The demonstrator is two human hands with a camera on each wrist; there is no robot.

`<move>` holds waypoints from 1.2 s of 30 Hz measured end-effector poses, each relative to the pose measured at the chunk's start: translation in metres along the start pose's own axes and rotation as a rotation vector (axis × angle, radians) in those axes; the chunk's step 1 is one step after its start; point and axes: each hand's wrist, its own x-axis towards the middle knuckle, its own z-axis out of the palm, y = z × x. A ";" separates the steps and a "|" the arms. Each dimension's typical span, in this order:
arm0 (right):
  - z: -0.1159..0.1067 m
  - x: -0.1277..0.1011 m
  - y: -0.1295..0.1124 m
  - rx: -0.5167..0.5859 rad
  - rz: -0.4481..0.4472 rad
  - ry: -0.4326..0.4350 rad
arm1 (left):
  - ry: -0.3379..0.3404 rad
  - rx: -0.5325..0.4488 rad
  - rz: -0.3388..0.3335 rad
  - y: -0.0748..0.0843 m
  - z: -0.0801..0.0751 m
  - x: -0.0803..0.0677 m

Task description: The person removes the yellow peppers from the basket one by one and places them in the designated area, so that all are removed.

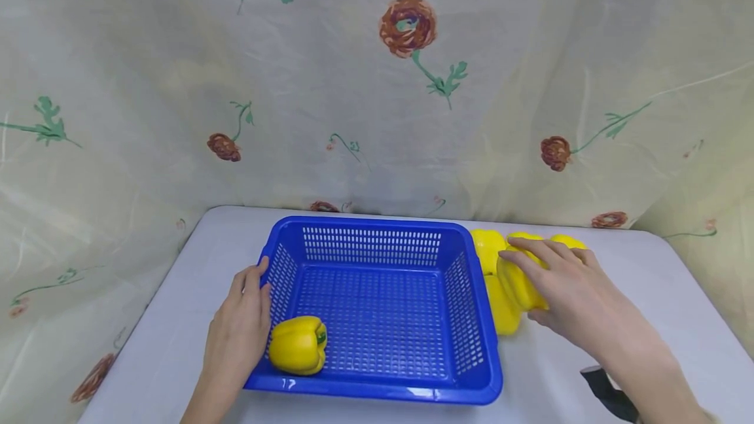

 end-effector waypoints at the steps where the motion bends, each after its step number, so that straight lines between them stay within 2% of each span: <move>1: 0.002 -0.001 0.002 0.001 0.007 -0.007 | 0.000 0.001 -0.001 0.000 0.000 0.000; 13: 0.021 -0.015 0.025 -0.024 0.053 -0.021 | -0.008 0.002 -0.004 -0.001 0.000 -0.001; 23: 0.037 -0.016 0.041 -0.004 0.113 -0.102 | -0.023 0.000 -0.014 0.000 0.001 0.000; 27: 0.044 -0.015 0.042 0.009 0.144 -0.158 | -0.025 0.001 -0.021 -0.001 0.001 0.001; 36: 0.054 -0.013 0.040 0.028 0.158 -0.196 | -0.032 0.007 -0.029 0.000 -0.001 0.001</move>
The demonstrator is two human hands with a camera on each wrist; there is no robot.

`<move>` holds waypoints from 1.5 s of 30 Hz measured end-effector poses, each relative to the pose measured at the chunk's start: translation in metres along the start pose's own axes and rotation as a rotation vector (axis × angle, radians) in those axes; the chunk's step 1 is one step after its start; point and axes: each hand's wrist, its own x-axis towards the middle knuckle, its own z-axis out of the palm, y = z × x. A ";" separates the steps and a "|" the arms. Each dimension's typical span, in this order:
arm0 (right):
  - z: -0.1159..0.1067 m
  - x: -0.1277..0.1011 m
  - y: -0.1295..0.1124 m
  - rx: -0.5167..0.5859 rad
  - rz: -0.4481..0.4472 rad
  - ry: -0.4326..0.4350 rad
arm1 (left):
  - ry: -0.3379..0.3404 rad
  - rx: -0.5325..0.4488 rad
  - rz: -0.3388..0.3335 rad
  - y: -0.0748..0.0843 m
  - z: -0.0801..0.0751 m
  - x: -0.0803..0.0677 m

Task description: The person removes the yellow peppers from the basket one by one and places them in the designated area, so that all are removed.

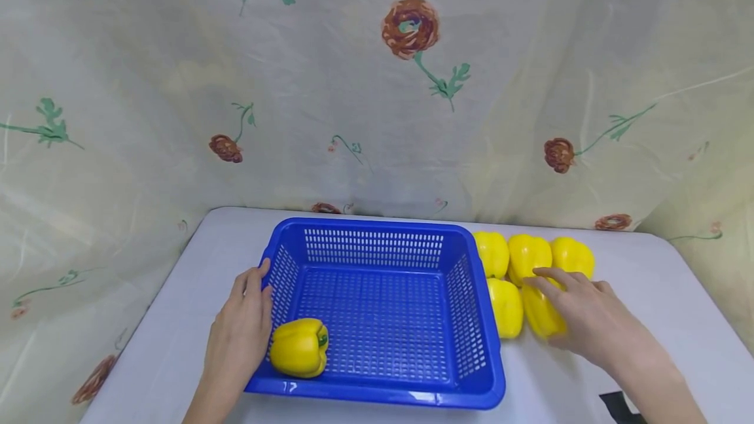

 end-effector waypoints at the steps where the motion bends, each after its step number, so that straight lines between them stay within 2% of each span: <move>1: 0.001 0.000 0.000 0.002 -0.001 -0.001 | 0.002 0.000 0.000 0.000 0.000 0.000; 11: 0.012 0.001 -0.003 0.036 -0.008 0.000 | 0.021 -0.002 0.021 -0.001 -0.001 -0.001; 21: 0.017 0.001 -0.008 -0.005 -0.022 0.024 | 0.023 -0.009 0.017 0.000 0.000 0.000; 32: 0.019 0.001 -0.007 0.016 -0.011 -0.001 | 0.001 -0.017 0.011 0.000 0.000 0.000; 40: 0.018 0.001 -0.008 0.052 -0.078 0.038 | 0.016 -0.013 0.020 -0.001 0.000 0.000; 45: 0.019 0.001 -0.009 0.052 -0.079 0.037 | 0.003 -0.016 0.009 -0.001 0.000 0.000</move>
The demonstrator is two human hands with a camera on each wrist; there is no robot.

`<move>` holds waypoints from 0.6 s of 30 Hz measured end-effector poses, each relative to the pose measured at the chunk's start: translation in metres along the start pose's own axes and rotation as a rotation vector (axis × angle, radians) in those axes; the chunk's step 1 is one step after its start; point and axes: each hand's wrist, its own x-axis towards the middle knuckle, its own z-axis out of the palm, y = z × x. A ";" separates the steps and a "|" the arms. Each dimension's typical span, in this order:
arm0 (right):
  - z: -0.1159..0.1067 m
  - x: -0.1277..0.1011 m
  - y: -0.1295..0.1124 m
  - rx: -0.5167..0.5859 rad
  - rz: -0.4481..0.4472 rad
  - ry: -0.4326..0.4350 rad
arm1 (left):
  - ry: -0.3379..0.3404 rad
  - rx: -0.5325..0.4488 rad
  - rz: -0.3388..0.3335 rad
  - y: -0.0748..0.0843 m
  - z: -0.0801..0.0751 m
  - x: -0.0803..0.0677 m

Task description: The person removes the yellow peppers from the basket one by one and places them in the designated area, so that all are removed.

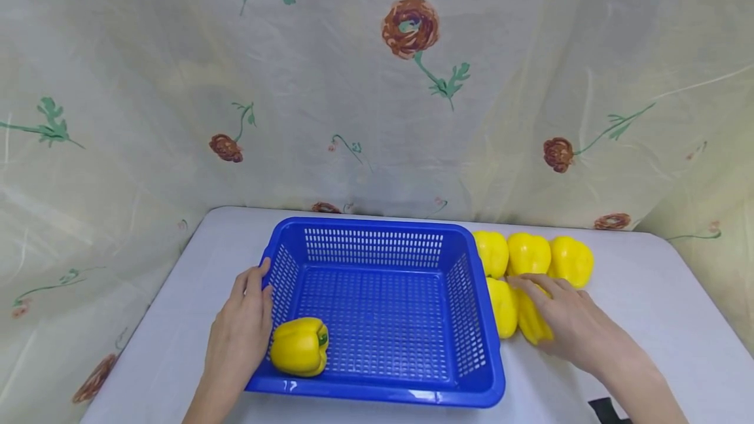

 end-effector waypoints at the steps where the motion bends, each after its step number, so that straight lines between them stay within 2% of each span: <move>1: 0.000 0.000 0.000 0.000 0.001 -0.001 | -0.004 -0.002 -0.003 0.000 0.000 0.000; 10: 0.003 0.000 0.000 -0.013 0.007 0.005 | -0.006 0.003 -0.010 0.000 0.000 0.000; 18: -0.006 0.000 -0.003 0.033 0.068 -0.054 | -0.004 -0.001 -0.009 0.000 0.000 0.000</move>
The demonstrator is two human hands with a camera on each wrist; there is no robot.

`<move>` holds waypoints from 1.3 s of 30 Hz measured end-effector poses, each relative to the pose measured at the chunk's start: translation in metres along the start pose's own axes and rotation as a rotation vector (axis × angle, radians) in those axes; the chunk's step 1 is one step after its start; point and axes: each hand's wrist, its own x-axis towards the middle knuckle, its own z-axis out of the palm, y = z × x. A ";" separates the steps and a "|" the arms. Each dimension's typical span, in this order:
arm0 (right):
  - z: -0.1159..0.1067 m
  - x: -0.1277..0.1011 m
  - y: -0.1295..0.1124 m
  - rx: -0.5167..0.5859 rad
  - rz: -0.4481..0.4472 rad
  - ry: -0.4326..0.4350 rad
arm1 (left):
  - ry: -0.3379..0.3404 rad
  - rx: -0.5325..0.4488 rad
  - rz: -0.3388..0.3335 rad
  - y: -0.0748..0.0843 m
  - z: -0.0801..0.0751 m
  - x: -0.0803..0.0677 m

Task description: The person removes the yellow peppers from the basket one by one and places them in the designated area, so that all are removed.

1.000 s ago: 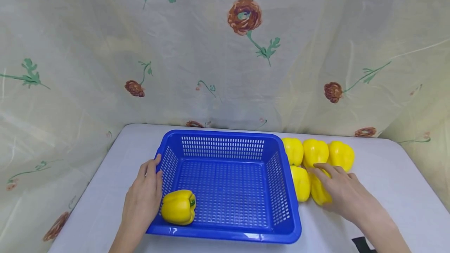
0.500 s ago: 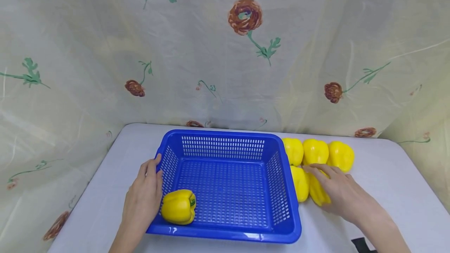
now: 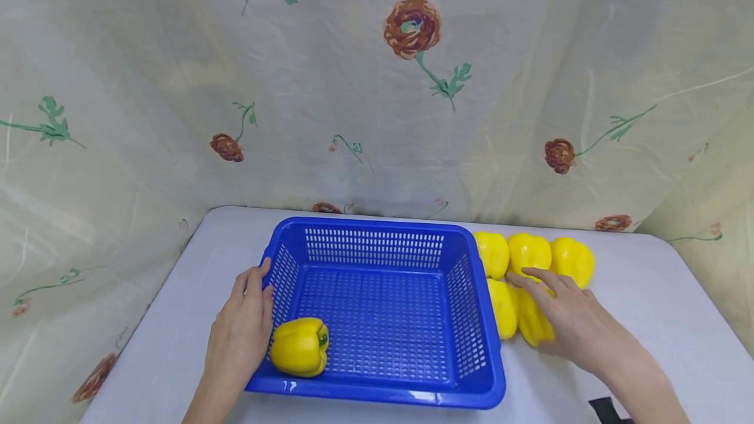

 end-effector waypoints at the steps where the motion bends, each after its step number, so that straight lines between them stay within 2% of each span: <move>1: -0.002 0.000 -0.002 0.002 0.000 0.003 | -0.002 -0.001 0.000 0.000 0.000 0.000; 8: -0.014 0.000 -0.017 0.009 -0.037 0.032 | -0.007 -0.002 0.003 0.001 0.001 0.000; 15: -0.030 0.000 -0.037 -0.035 -0.133 0.149 | 0.003 0.000 0.019 0.002 0.001 0.001; 19: -0.039 0.001 -0.052 -0.012 -0.180 0.191 | 0.002 0.002 0.021 0.002 0.001 0.001; 26: -0.053 0.009 -0.080 0.009 -0.244 0.164 | 0.004 0.003 0.019 0.003 0.001 0.001; 39: -0.071 0.030 -0.134 -0.025 -0.459 0.142 | 0.014 -0.004 0.022 0.000 0.001 -0.001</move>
